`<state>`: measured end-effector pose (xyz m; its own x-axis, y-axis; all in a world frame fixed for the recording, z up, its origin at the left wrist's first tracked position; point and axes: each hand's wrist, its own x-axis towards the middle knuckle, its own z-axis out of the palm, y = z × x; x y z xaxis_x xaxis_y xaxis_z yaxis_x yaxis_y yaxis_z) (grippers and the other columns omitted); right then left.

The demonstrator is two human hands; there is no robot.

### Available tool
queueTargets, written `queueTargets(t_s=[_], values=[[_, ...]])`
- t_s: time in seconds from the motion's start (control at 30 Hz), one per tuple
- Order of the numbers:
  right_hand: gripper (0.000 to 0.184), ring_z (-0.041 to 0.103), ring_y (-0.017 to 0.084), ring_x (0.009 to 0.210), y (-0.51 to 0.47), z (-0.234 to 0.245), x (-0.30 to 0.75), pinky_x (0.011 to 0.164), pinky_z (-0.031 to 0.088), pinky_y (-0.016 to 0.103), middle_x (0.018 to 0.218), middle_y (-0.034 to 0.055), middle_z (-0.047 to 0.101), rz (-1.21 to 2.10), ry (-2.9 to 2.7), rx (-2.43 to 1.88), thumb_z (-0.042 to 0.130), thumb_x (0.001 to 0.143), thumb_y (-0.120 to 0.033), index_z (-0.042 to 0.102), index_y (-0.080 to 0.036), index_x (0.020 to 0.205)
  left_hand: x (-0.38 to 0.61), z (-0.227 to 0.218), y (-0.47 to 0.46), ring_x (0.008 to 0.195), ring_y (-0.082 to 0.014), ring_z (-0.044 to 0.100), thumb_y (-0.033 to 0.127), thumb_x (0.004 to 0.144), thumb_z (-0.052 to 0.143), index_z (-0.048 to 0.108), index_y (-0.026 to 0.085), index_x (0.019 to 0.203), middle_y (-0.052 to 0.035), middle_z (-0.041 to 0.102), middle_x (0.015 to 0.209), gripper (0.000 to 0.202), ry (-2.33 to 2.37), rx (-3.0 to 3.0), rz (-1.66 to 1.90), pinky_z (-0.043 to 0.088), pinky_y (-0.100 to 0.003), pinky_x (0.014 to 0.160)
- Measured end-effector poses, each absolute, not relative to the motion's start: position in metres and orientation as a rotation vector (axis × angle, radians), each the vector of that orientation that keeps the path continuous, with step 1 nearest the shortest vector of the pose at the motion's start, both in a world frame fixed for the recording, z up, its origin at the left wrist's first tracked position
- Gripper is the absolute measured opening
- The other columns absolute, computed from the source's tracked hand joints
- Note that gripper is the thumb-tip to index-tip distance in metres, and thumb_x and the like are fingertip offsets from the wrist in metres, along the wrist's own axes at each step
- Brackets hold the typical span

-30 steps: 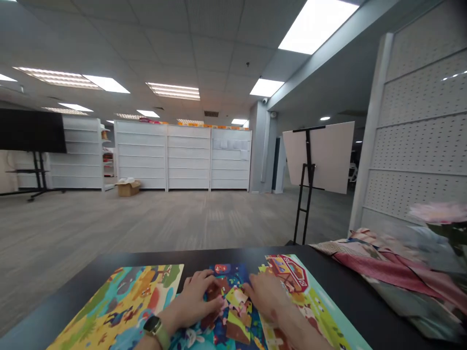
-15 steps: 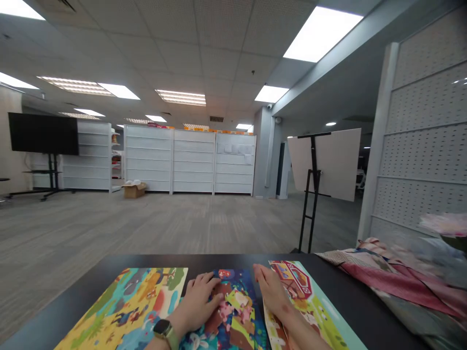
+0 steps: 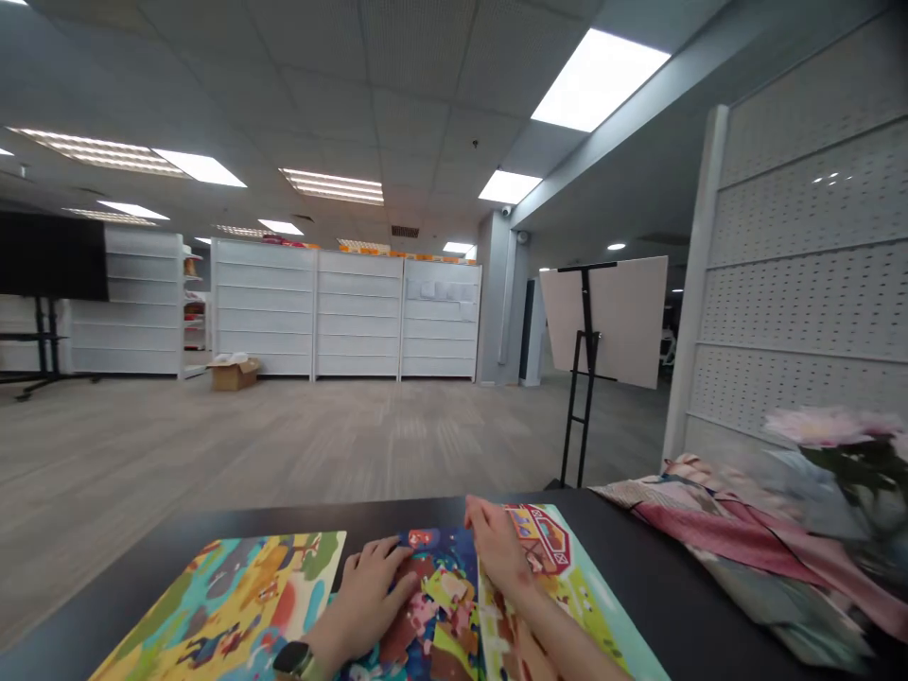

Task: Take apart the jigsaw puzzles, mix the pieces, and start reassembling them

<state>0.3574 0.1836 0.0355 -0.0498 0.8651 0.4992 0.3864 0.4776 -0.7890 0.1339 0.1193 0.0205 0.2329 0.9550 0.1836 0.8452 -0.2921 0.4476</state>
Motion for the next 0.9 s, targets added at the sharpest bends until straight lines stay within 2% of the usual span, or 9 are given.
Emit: queueTargets(t_s=[0.2, 0.37, 0.4, 0.47, 0.57, 0.63, 0.73, 0.83, 0.9], values=[[0.047, 0.058, 0.017, 0.071, 0.182, 0.062, 0.306, 0.07, 0.04, 0.027, 0.07, 0.0017, 0.062, 0.429, -1.911, -1.078, 0.032, 0.102, -0.041, 0.058, -0.02, 0.069, 0.128, 0.021, 0.125, 0.129, -0.0247, 0.052, 0.043, 0.103, 0.024, 0.059, 0.025, 0.132, -0.0086, 0.059, 0.139, 0.049, 1.654, 2.222, 0.778, 0.039, -0.045, 0.111], [0.025, 0.065, 0.022, 0.099, 0.129, 0.067, 0.37, 0.09, 0.046, 0.032, 0.104, 0.008, 0.07, 0.312, -2.099, -1.108, 0.049, 0.095, -0.029, 0.072, -0.021, 0.1, 0.145, 0.037, 0.107, 0.14, -0.0276, 0.042, 0.051, 0.095, 0.052, 0.054, 0.033, 0.139, -0.0057, 0.049, 0.151, 0.048, 1.441, 2.364, 0.724, 0.032, -0.048, 0.117], [0.027, 0.064, 0.025, 0.109, 0.115, 0.057, 0.392, 0.096, 0.045, 0.034, 0.118, 0.0093, 0.069, 0.293, -2.14, -1.133, 0.057, 0.09, -0.03, 0.071, -0.023, 0.112, 0.153, 0.04, 0.101, 0.144, -0.0296, 0.037, 0.051, 0.092, 0.058, 0.051, 0.036, 0.142, -0.0052, 0.044, 0.156, 0.053, 1.383, 2.398, 0.654, 0.028, -0.052, 0.119], [0.056, 0.051, 0.033, 0.134, 0.089, 0.028, 0.434, 0.109, 0.041, 0.042, 0.149, 0.01, 0.054, 0.17, -2.351, -1.236, 0.067, 0.083, -0.032, 0.059, -0.03, 0.139, 0.173, 0.046, 0.089, 0.15, -0.0349, 0.025, 0.053, 0.086, 0.068, 0.046, 0.039, 0.147, -0.0052, 0.032, 0.163, 0.067, 1.276, 2.448, 0.486, 0.02, -0.06, 0.121], [0.058, 0.046, 0.042, 0.139, 0.063, -0.01, 0.479, 0.108, 0.044, 0.053, 0.152, 0.0064, 0.051, 0.078, -2.512, -1.458, 0.067, 0.085, -0.031, 0.056, -0.039, 0.142, 0.199, 0.054, 0.074, 0.149, -0.0386, 0.027, 0.047, 0.082, 0.072, 0.057, 0.041, 0.137, -0.0037, 0.037, 0.161, 0.057, 1.166, 2.491, 0.392, 0.019, -0.066, 0.119], [0.064, 0.044, 0.043, 0.139, 0.052, -0.018, 0.493, 0.108, 0.045, 0.056, 0.152, 0.006, 0.049, 0.063, -2.583, -1.462, 0.071, 0.085, -0.037, 0.051, -0.039, 0.145, 0.207, 0.057, 0.067, 0.142, -0.0356, 0.039, 0.033, 0.083, 0.068, 0.066, 0.037, 0.121, -0.0026, 0.051, 0.151, 0.038, 1.131, 2.513, 0.451, 0.026, -0.062, 0.118], [0.068, 0.045, 0.043, 0.139, 0.039, -0.006, 0.493, 0.108, 0.046, 0.056, 0.153, 0.0077, 0.048, 0.013, -2.631, -1.403, 0.072, 0.085, -0.046, 0.049, -0.035, 0.148, 0.201, 0.059, 0.058, 0.132, -0.0299, 0.05, 0.018, 0.08, 0.061, 0.068, 0.032, 0.109, -0.0023, 0.061, 0.137, 0.033, 1.117, 2.51, 0.55, 0.031, -0.054, 0.116], [0.058, 0.048, 0.042, 0.137, 0.032, 0.007, 0.486, 0.108, 0.046, 0.054, 0.149, 0.0094, 0.053, -0.038, -2.623, -1.397, 0.069, 0.087, -0.043, 0.057, -0.028, 0.141, 0.184, 0.057, 0.047, 0.141, -0.0317, 0.04, 0.018, 0.081, 0.06, 0.068, 0.031, 0.11, -0.0024, 0.057, 0.143, 0.033, 1.167, 2.449, 0.66, 0.023, -0.055, 0.121], [0.038, 0.059, 0.036, 0.127, 0.032, 0.008, 0.483, 0.104, 0.051, 0.046, 0.139, 0.0102, 0.064, -0.04, -2.537, -1.412, 0.057, 0.095, -0.037, 0.065, -0.025, 0.13, 0.179, 0.051, 0.037, 0.146, -0.0324, 0.032, 0.028, 0.087, 0.06, 0.063, 0.031, 0.122, -0.0044, 0.049, 0.151, 0.036, 1.222, 2.359, 0.762, 0.02, -0.054, 0.123]])
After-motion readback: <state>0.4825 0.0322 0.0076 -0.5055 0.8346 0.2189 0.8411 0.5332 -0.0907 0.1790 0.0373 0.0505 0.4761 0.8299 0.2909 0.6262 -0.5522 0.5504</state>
